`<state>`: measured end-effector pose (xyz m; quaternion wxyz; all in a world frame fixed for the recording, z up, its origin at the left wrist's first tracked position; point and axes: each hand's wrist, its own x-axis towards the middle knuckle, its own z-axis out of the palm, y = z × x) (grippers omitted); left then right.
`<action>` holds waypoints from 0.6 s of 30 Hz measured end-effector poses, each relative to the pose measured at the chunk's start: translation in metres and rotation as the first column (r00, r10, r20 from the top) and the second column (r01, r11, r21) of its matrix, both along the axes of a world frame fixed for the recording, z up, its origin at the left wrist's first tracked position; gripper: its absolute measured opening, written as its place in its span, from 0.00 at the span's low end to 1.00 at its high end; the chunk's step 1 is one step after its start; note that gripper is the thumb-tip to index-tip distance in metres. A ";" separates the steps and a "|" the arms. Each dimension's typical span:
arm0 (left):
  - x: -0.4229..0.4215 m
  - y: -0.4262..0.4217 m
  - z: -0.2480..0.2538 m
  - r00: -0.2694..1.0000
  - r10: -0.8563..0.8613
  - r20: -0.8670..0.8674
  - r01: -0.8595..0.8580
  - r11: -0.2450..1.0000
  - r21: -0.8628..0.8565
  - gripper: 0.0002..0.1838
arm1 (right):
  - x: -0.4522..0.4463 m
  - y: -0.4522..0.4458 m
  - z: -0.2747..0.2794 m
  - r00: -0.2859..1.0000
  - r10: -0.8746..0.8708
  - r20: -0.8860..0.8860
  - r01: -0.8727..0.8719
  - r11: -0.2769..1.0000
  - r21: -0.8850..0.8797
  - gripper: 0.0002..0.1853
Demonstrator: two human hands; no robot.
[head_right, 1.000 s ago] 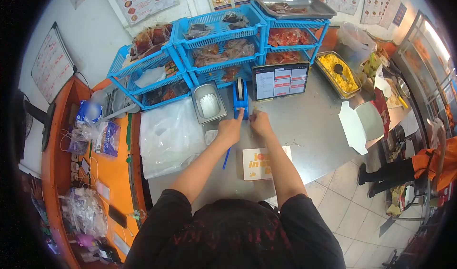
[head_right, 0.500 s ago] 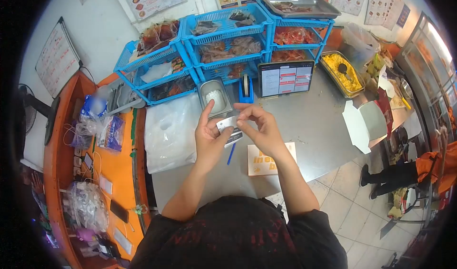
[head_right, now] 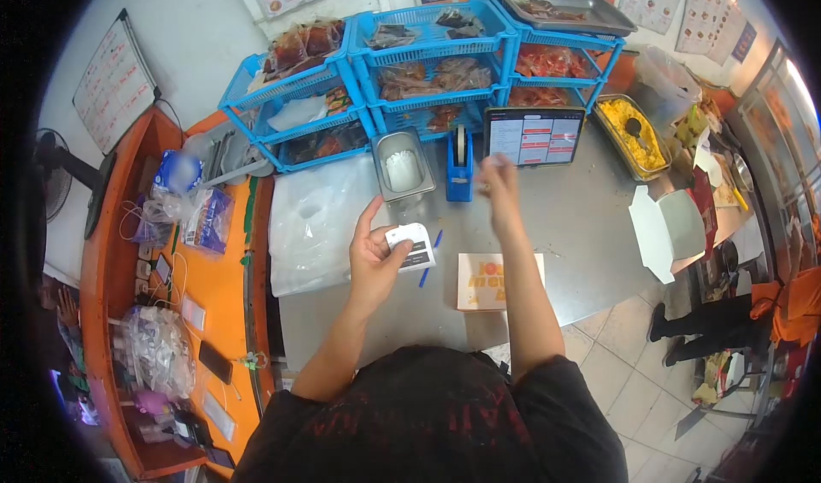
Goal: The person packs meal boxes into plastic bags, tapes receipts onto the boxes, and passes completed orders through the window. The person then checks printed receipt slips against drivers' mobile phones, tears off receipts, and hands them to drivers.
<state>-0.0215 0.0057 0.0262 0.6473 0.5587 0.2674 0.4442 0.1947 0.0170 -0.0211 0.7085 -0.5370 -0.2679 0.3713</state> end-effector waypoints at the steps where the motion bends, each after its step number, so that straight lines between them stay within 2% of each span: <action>1: -0.004 0.001 -0.002 1.000 0.016 -0.001 -0.016 1.000 -0.023 0.37 | 0.015 0.015 -0.022 0.993 -0.078 0.087 0.090 0.985 -0.147 0.29; 2: -0.008 0.002 -0.005 1.000 0.020 -0.003 -0.020 1.000 -0.023 0.37 | 0.026 0.028 -0.043 0.972 -0.143 0.186 0.192 0.941 -0.280 0.26; 3: -0.012 0.002 -0.008 0.999 0.034 0.002 -0.034 0.999 -0.029 0.37 | 0.032 0.038 -0.057 0.973 -0.141 0.185 0.190 0.941 -0.280 0.26; 5: -0.019 0.004 -0.013 0.999 0.034 0.013 -0.033 0.999 -0.032 0.37 | 0.042 0.048 -0.077 0.990 0.136 0.026 -0.109 0.884 -0.455 0.20; 7: -0.027 0.004 -0.017 0.997 0.070 -0.029 -0.072 0.996 -0.044 0.36 | 0.039 0.056 -0.090 0.993 0.117 0.023 -0.098 0.908 -0.408 0.20; 9: -0.038 0.005 -0.027 0.996 0.088 -0.028 -0.089 0.996 -0.030 0.33 | 0.037 0.067 -0.098 0.991 0.133 -0.027 -0.131 0.881 -0.454 0.20; 10: -0.045 0.005 -0.034 0.992 0.107 -0.065 -0.110 0.993 -0.048 0.32 | 0.034 0.066 -0.087 0.986 0.153 -0.070 -0.168 0.859 -0.484 0.16; 12: -0.051 0.001 -0.036 0.982 0.162 -0.093 -0.173 0.977 -0.127 0.29 | 0.029 0.067 -0.083 0.986 0.163 -0.028 -0.157 0.871 -0.466 0.14; 14: -0.058 -0.001 -0.041 0.974 0.188 -0.124 -0.202 0.972 -0.120 0.29 | 0.019 0.064 -0.084 0.985 0.173 0.008 -0.152 0.881 -0.447 0.12; 16: -0.065 0.001 -0.046 0.966 0.211 -0.148 -0.228 0.968 -0.110 0.28 | 0.005 0.047 -0.087 0.999 0.001 -0.043 -0.015 0.946 -0.324 0.08; 17: -0.068 0.002 -0.049 0.956 0.234 -0.176 -0.255 0.961 -0.104 0.28 | 0.004 0.049 -0.101 0.999 0.002 -0.040 -0.015 0.946 -0.324 0.08; 18: -0.070 0.001 -0.051 0.944 0.257 -0.207 -0.282 0.954 -0.102 0.27 | 0.005 0.054 -0.131 0.994 -0.054 0.097 0.076 0.969 -0.233 0.09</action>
